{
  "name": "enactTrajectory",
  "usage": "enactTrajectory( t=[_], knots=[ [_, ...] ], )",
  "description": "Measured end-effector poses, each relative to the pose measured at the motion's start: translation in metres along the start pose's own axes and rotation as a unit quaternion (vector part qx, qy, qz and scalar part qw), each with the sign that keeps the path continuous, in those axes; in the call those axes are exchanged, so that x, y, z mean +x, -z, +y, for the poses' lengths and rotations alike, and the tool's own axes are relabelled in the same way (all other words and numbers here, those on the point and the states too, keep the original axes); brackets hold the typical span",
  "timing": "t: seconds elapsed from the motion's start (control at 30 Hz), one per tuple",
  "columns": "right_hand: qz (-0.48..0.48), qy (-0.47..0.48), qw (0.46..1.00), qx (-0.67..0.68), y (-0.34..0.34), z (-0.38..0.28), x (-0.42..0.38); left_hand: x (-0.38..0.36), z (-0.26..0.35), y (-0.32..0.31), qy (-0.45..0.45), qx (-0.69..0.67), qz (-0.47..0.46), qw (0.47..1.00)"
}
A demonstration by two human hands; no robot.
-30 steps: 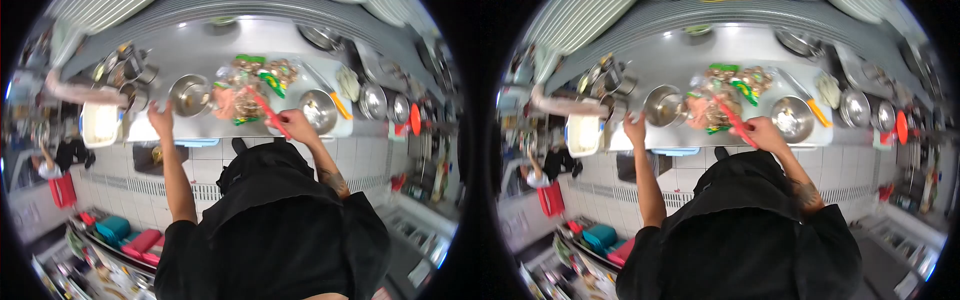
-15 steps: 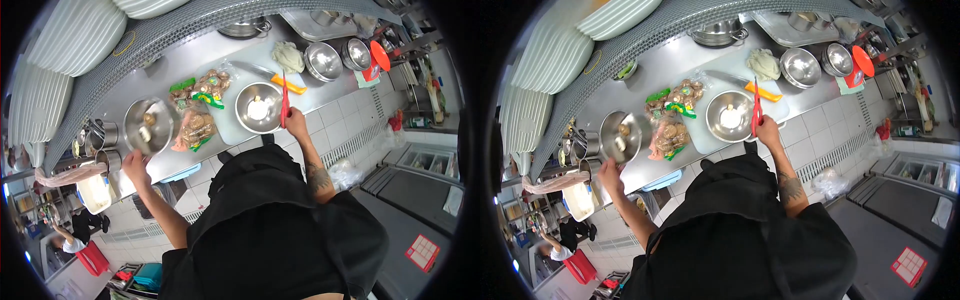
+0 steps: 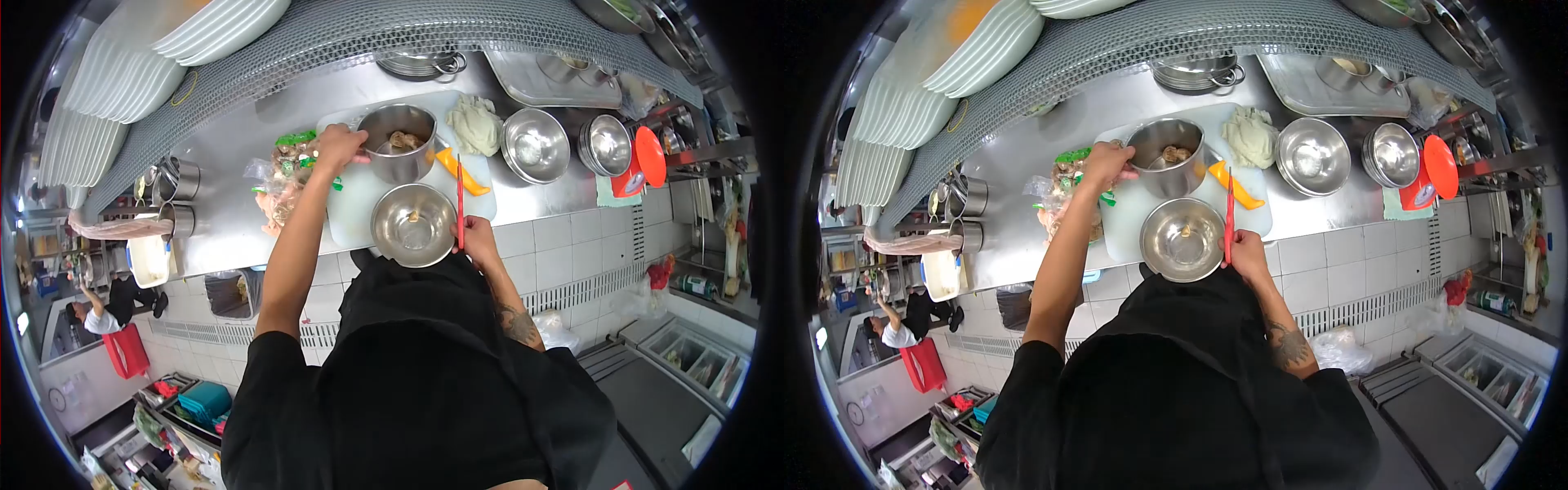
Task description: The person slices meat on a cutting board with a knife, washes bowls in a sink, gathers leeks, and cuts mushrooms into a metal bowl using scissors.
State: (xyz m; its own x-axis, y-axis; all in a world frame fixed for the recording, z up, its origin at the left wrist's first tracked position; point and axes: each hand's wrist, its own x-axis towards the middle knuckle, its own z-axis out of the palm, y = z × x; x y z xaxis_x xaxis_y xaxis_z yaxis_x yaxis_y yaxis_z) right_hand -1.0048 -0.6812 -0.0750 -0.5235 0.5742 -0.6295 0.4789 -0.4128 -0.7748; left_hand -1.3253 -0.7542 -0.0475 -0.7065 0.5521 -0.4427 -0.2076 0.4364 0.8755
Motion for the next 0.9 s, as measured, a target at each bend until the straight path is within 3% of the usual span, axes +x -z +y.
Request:
enactTrajectory(
  t=[0.13,0.23,0.33,0.43,0.5,0.57,0.67,0.77,0.8,0.9],
  knots=[
    [0.012,0.028,0.999,0.011,0.010,0.011,0.022,0.001,-0.009,-0.033,-0.035,0.071,0.046,0.996],
    [0.015,0.043,0.998,0.038,0.002,0.006,0.036,0.010,-0.035,-0.044,-0.038,-0.041,0.039,0.998],
    [0.007,0.076,0.996,-0.045,0.003,0.000,0.044,-0.024,-0.024,-0.038,-0.078,-0.033,0.104,0.991],
    [0.052,0.163,0.979,-0.107,0.020,0.017,0.054,-0.057,-0.047,0.009,-0.197,0.000,0.188,0.962],
    [0.091,0.188,0.952,-0.225,0.023,-0.020,0.016,-0.084,-0.042,0.043,-0.245,0.180,0.272,0.913],
    [0.097,0.215,0.927,-0.290,0.029,-0.049,-0.014,-0.082,-0.048,0.088,-0.412,0.381,0.305,0.769],
    [0.066,0.283,0.909,-0.299,0.032,-0.062,-0.026,-0.064,-0.054,0.141,-0.327,0.359,0.168,0.858],
    [0.024,0.357,0.912,-0.199,0.017,-0.070,-0.026,-0.046,-0.048,0.179,-0.227,0.463,-0.009,0.857],
    [-0.007,0.347,0.924,-0.163,0.010,-0.076,-0.028,-0.043,-0.048,0.183,-0.171,0.428,-0.056,0.886],
    [-0.016,0.329,0.933,-0.147,-0.014,-0.077,-0.027,-0.029,-0.049,0.182,-0.059,0.469,-0.204,0.857]
  ],
)
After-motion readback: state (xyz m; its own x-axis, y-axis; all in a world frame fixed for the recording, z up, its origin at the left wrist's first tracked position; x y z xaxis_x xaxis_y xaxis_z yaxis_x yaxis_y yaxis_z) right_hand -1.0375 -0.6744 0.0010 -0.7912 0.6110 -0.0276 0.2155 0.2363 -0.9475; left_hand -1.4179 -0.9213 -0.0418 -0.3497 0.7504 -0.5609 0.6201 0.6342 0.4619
